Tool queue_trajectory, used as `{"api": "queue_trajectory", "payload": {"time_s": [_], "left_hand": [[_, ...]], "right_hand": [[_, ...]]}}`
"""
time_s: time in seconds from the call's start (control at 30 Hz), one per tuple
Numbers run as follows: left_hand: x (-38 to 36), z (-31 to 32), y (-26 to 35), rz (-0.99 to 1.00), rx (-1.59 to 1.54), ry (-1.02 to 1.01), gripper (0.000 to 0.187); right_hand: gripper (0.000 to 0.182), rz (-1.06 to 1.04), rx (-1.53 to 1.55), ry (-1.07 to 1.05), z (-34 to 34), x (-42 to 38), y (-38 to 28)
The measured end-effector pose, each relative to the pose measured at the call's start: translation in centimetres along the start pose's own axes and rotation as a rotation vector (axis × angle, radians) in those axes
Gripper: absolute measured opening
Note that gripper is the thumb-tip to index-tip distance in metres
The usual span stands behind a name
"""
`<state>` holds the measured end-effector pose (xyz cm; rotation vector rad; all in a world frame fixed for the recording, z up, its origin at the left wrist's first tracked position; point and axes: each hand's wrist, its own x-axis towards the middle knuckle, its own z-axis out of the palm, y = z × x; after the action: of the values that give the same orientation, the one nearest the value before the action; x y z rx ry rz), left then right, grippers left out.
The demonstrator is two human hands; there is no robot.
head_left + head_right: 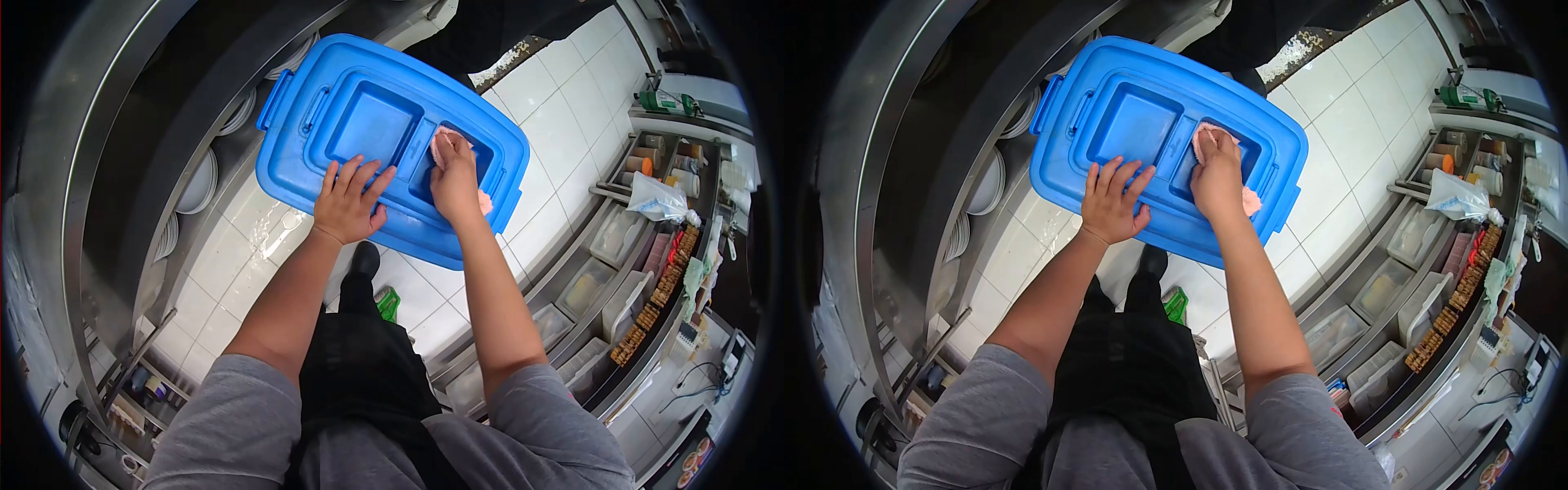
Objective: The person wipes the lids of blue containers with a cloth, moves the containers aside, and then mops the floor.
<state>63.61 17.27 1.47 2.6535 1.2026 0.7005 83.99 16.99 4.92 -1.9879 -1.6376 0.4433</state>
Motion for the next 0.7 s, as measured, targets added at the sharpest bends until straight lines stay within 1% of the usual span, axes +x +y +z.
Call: {"api": "queue_trajectory", "payload": {"time_s": [0.03,0.1,0.13,0.17,0.23,0.27,0.3,0.37,0.43,0.5,0.53,0.6,0.63,0.7], "left_hand": [[-0.1,0.0,0.0,0.000,0.001,-0.001,0.066],[-0.1,0.2,0.0,-0.004,0.004,0.004,0.067],[0.0,0.2,0.1,-0.005,-0.001,0.002,0.067],[-0.1,0.2,0.0,-0.004,-0.003,-0.002,0.067],[-0.1,0.1,0.1,-0.005,-0.001,-0.004,0.068],[0.0,0.2,0.1,-0.003,0.002,0.000,0.068],[0.0,0.1,0.1,-0.002,0.005,0.004,0.067],[0.1,0.1,0.1,-0.003,0.005,-0.002,0.067],[-0.2,0.1,0.1,-0.016,-0.001,-0.016,0.067],[0.0,0.1,0.1,-0.014,-0.006,-0.008,0.066],[0.0,0.1,0.1,-0.015,-0.007,0.010,0.064],[-0.1,0.1,-0.1,-0.022,-0.003,0.005,0.063],[-0.1,0.2,0.0,-0.019,-0.006,-0.002,0.062],[0.0,0.0,0.1,-0.022,-0.004,-0.011,0.061]], "right_hand": [[0.047,0.000,0.002,-0.001,-0.5,-0.3,-0.2],[0.044,0.019,0.023,-0.251,-1.6,-1.1,-0.6],[0.032,0.087,0.055,-0.314,-1.5,-1.5,-1.3],[0.032,0.090,0.052,-0.318,-1.8,-1.3,-1.7],[0.024,0.247,-0.030,-0.600,-2.0,-0.3,-2.2],[0.020,0.147,0.006,-0.634,-2.2,0.8,-2.1],[0.020,0.145,0.012,-0.633,-2.9,1.2,-2.1],[0.017,0.593,0.194,-0.934,-5.6,2.7,-4.1],[0.016,0.668,0.890,-1.147,-7.4,0.5,-1.6],[0.020,0.077,0.481,-1.237,-10.4,-1.3,-1.3],[0.020,0.074,0.479,-1.245,-11.4,-1.1,-0.9],[0.027,0.151,0.368,-0.942,-13.0,-0.3,-1.0],[0.028,0.484,0.567,-0.878,-14.0,1.6,-3.3],[0.020,0.435,0.588,-0.470,-11.9,3.9,-6.4]]}}
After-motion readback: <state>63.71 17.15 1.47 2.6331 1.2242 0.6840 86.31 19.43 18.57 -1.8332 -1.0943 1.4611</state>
